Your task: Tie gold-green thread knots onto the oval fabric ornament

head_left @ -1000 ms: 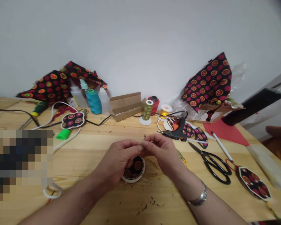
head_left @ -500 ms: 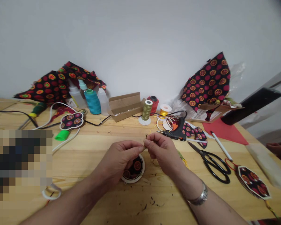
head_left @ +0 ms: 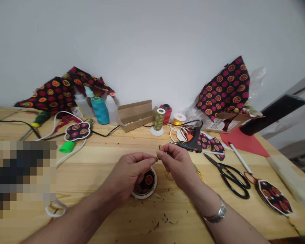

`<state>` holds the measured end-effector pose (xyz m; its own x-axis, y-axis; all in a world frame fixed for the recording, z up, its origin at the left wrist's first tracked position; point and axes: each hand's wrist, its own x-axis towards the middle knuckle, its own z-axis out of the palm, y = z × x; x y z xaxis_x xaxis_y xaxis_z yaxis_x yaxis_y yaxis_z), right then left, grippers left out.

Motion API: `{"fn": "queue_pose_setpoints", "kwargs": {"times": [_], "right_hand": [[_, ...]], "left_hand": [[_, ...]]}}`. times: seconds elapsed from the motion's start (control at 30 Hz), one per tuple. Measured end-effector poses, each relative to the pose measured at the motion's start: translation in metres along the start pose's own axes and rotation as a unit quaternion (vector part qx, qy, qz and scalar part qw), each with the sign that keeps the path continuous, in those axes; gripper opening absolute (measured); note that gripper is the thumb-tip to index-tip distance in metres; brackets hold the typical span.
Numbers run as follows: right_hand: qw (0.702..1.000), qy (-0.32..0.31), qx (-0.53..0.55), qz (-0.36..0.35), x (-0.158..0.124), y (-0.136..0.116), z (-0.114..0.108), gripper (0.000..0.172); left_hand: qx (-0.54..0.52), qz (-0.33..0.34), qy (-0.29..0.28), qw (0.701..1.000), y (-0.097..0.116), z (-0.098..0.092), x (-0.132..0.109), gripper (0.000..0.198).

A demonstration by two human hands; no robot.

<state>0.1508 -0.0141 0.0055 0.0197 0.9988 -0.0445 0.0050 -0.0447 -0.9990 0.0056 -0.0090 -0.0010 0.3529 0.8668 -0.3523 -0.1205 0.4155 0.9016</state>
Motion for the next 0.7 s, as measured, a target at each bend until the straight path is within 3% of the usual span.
{"fn": "queue_pose_setpoints", "kwargs": {"times": [0.33,0.7], "right_hand": [[1.0,0.008,-0.005,0.001,-0.0005,-0.0021,-0.0001,0.017],[0.999,-0.01,0.01,0.032,-0.0007,-0.0023,0.0003,0.019]], "left_hand": [[-0.017,0.008,-0.006,1.0,-0.001,0.0005,0.0005,0.024],[-0.003,0.013,0.028,1.0,-0.0009,0.0007,-0.0005,0.022]]}}
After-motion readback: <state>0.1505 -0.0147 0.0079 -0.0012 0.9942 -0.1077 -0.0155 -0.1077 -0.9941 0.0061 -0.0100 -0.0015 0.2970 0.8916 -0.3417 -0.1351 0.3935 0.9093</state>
